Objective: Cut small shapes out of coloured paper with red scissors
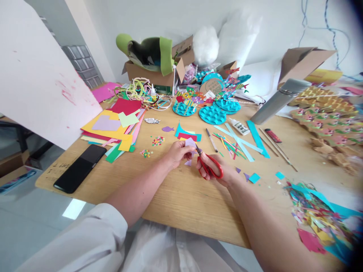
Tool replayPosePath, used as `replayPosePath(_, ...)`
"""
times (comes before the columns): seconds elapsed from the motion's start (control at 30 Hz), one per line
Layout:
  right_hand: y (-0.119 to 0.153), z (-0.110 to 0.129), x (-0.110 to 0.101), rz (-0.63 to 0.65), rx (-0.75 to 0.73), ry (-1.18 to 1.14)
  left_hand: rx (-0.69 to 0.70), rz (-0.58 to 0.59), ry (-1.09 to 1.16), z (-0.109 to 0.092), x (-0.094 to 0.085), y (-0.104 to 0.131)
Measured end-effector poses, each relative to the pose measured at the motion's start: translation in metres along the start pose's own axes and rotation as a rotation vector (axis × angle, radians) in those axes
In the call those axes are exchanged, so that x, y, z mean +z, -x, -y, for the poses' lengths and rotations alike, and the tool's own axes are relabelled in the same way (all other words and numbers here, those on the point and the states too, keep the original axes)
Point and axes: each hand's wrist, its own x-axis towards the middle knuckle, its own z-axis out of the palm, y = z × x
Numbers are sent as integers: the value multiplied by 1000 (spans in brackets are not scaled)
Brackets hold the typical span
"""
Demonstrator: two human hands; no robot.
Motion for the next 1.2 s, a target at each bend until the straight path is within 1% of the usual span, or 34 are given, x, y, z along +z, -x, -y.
replayPosePath(0.4, -3, -3, -1, 2, -6, 11, 12, 8, -32, -1, -1, 0)
replayPosePath(1.2, 1, 1, 1, 10, -9, -25, -4, 31, 5, -3, -1, 1)
